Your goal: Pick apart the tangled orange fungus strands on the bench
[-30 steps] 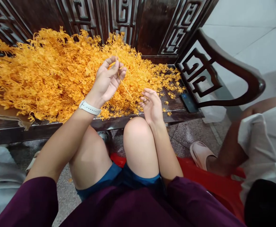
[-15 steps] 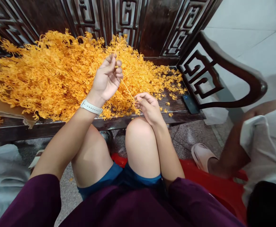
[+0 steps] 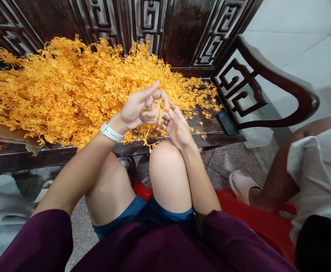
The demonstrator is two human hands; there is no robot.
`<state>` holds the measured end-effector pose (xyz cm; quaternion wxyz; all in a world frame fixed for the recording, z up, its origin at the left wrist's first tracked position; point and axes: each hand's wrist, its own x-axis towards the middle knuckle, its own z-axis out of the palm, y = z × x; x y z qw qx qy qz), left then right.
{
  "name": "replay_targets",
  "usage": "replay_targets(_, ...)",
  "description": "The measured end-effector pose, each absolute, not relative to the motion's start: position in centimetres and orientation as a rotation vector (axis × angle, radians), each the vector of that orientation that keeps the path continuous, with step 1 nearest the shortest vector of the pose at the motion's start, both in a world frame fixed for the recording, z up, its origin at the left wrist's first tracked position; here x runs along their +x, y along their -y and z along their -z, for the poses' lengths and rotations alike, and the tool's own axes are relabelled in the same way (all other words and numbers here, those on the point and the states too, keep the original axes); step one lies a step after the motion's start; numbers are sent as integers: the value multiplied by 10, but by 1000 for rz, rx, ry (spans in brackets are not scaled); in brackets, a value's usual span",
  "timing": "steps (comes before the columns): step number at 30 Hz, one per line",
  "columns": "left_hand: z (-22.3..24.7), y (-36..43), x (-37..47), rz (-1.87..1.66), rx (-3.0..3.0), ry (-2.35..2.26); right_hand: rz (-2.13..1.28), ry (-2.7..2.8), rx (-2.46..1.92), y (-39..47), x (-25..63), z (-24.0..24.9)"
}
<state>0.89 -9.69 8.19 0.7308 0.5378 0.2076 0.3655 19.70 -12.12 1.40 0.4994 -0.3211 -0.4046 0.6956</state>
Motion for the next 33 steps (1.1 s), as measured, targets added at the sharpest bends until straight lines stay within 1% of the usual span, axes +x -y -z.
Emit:
replay_targets(4,-85,100,11,-472,1486,-401,-1579,1017,-800,122,197,-13)
replay_targets(9,-82,101,17,3,1826,-155,-1582,1018,-853,126,195,-16)
replay_targets(12,-77,104,21,110,1891,-152,-1515,976,-845,126,194,-16)
replay_targets(15,-82,106,16,-13,1883,-230,-1481,937,-856,125,196,-14)
replay_targets(17,-89,106,8,-200,1831,-315,-1481,935,-873,124,198,-12)
replay_targets(22,-92,96,-6,-983,1728,-736,-1501,964,-860,123,201,-11)
replay_targets(24,-85,89,-6,-1159,1750,-900,-1513,970,-860,123,201,-12)
replay_targets(28,-65,77,-1,-1174,1788,-972,-1511,967,-820,124,199,-13)
replay_targets(33,-48,72,3,-891,1803,-881,-1509,954,-754,123,197,-11)
